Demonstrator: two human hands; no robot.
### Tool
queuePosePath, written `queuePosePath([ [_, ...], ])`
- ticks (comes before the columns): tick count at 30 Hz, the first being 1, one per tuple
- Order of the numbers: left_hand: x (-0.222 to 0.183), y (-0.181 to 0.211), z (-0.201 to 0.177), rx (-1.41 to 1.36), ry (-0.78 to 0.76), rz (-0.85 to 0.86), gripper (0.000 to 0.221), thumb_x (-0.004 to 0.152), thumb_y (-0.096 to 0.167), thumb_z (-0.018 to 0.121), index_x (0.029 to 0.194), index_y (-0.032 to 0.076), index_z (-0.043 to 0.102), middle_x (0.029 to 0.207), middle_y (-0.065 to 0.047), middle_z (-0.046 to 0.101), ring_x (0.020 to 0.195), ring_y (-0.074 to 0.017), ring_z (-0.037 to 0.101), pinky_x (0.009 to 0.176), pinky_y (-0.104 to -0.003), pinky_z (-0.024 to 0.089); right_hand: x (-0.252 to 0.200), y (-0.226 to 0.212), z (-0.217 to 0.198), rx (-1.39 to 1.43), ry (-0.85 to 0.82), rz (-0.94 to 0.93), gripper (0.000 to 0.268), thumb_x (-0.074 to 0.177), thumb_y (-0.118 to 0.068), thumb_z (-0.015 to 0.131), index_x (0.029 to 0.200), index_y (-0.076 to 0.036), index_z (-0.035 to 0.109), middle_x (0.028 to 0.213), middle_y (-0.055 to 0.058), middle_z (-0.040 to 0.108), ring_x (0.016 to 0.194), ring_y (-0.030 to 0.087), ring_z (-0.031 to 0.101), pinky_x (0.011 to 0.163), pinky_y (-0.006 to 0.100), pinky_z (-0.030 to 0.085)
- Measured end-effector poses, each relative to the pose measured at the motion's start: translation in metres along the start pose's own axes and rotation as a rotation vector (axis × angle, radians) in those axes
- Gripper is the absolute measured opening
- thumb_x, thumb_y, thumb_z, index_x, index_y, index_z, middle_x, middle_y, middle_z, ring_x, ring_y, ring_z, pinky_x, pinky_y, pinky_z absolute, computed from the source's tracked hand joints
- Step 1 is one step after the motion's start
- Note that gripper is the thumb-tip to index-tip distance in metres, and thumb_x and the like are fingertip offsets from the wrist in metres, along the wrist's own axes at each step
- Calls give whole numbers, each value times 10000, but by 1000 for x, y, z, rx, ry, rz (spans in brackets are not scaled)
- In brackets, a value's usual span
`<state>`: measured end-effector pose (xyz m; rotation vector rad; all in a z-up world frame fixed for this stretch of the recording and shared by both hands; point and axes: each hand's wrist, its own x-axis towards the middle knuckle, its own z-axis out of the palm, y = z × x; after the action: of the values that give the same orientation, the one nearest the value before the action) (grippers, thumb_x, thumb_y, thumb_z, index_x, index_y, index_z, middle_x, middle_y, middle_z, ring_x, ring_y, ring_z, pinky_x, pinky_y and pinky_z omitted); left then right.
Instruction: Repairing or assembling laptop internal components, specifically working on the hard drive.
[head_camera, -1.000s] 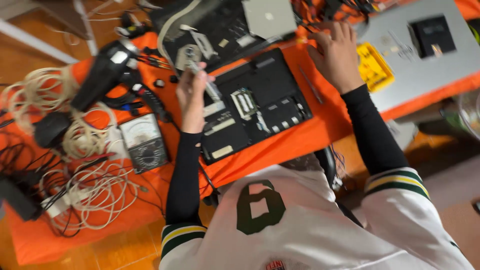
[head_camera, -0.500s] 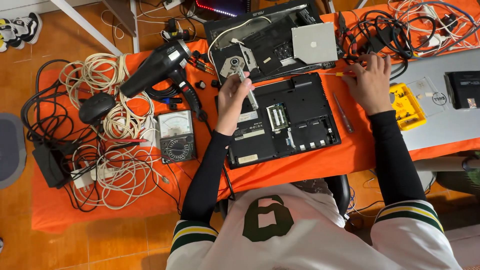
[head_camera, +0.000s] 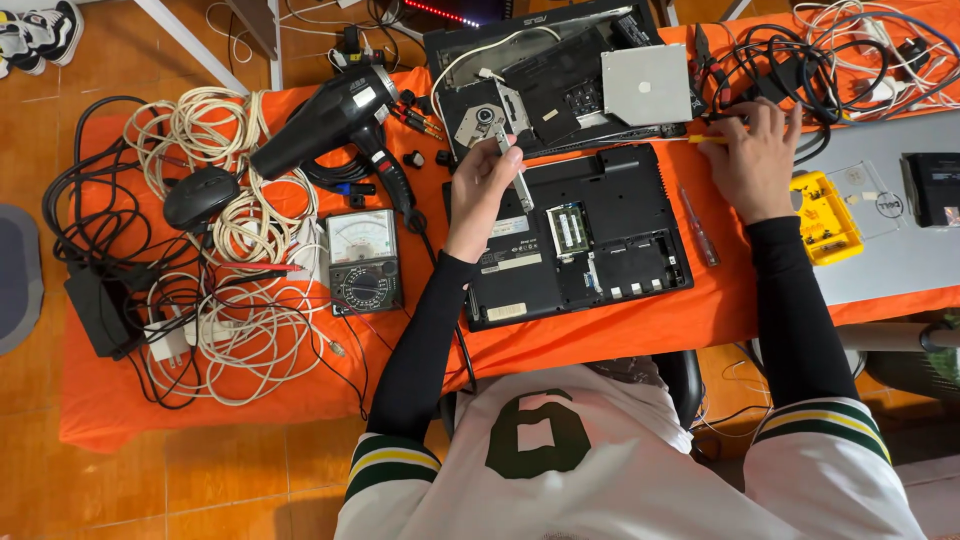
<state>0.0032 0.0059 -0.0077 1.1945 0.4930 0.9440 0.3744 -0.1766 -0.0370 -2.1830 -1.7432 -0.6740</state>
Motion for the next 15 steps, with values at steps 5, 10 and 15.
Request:
queuePosePath([
  [5,2,4,0,-3,15,-9,528,966,366,704,1301,-36,632,905,-8,631,984,-138,711,941,-269,550,4,16,-6,74,53,58,171,979,-206,707,1111,-103,675,1216,55,569,1282,285,501,1289,565,227],
  [10,2,0,0,-44,9,6,524,966,361,723,1293,-38,629,895,-8,619,979,-138,708,955,-272,558,16,6,-59,216,23,56,134,1041,-158,751,1099,-78,661,1132,60,653,1115,286,554,1241,469,304],
  [15,1,-1,-2,-36,10,8,522,965,368,718,1288,-32,630,895,-14,636,965,-121,701,878,-257,548,8,-16,-89,666,32,242,159,1072,-44,771,1157,1,644,1128,58,711,1099,149,665,1085,326,488],
])
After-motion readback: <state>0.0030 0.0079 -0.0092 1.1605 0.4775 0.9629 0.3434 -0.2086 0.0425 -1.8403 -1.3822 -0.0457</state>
